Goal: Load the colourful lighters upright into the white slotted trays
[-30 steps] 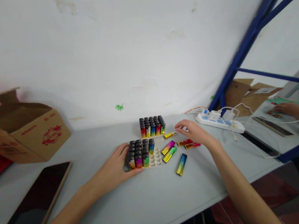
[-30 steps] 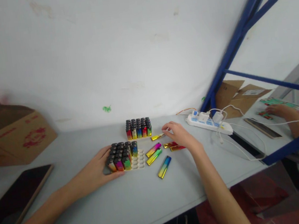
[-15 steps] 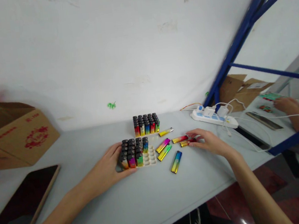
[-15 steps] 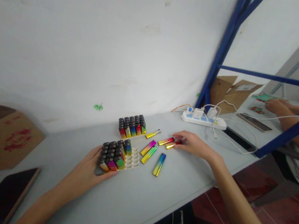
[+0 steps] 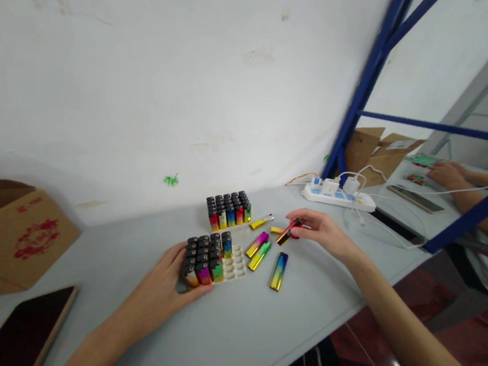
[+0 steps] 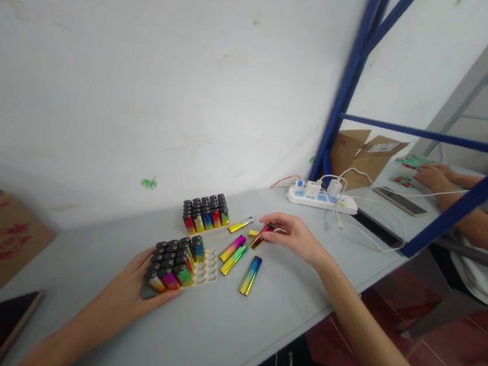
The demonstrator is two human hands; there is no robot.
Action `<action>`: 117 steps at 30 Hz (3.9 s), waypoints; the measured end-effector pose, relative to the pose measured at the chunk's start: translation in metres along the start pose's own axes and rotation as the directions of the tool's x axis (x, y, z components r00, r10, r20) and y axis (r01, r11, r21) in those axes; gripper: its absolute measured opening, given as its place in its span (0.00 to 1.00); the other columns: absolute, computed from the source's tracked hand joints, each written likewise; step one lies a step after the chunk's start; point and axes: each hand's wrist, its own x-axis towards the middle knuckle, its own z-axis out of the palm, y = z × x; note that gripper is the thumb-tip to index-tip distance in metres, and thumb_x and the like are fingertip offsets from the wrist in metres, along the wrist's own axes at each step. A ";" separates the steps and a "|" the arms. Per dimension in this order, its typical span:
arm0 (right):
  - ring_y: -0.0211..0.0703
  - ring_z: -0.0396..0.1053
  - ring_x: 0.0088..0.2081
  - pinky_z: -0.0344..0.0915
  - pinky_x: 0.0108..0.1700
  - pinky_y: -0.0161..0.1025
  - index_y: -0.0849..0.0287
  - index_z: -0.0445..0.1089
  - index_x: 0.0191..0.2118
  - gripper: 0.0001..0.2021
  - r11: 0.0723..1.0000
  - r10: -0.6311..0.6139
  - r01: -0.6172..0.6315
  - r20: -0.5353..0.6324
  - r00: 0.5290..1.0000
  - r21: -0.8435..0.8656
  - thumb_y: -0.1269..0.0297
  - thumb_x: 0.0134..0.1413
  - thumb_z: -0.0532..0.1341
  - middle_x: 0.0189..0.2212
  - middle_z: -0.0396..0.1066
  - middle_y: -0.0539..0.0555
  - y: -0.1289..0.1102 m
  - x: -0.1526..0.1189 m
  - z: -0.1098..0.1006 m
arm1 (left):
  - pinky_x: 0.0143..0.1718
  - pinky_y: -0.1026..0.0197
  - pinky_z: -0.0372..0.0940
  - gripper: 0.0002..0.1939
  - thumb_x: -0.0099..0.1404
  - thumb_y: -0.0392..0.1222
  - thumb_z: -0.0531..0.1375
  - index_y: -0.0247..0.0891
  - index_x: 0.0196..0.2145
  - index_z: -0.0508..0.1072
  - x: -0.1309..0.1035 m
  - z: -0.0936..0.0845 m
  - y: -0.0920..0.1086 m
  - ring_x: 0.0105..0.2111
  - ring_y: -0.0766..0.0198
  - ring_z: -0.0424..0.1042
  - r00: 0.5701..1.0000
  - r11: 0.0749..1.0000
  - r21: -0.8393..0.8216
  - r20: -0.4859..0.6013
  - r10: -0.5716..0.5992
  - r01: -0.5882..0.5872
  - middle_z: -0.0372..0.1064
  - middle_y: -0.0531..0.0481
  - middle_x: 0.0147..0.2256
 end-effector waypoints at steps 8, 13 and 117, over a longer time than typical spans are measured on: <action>0.52 0.86 0.47 0.85 0.57 0.50 0.50 0.91 0.51 0.35 0.922 -0.005 -0.038 0.110 0.994 0.386 0.27 0.54 0.92 0.43 0.88 0.54 -0.024 0.050 0.081 | 0.82 0.30 0.79 0.46 0.74 0.80 0.76 0.46 0.74 0.85 0.001 -0.006 0.005 0.75 0.26 0.85 1.000 1.000 -0.018 0.017 0.009 -0.008 0.84 0.33 0.76; 0.43 0.74 0.33 0.80 0.42 0.43 0.45 0.81 0.53 0.35 0.904 -0.062 -0.014 0.164 0.985 0.426 0.22 0.61 0.86 0.32 0.74 0.43 -0.037 0.067 0.108 | 0.82 0.31 0.80 0.44 0.74 0.78 0.77 0.45 0.72 0.86 0.001 -0.006 0.010 0.76 0.26 0.85 1.000 1.000 -0.018 0.015 0.016 -0.015 0.85 0.33 0.76; 0.42 0.49 0.27 0.52 0.30 0.40 0.45 0.68 0.43 0.36 0.994 -0.098 0.098 0.001 0.995 0.038 0.15 0.69 0.72 0.26 0.52 0.40 -0.038 0.045 0.123 | 0.85 0.31 0.75 0.45 0.73 0.80 0.78 0.49 0.74 0.85 0.004 -0.007 0.020 0.78 0.27 0.82 0.998 0.995 -0.103 0.055 -0.001 0.007 0.84 0.33 0.76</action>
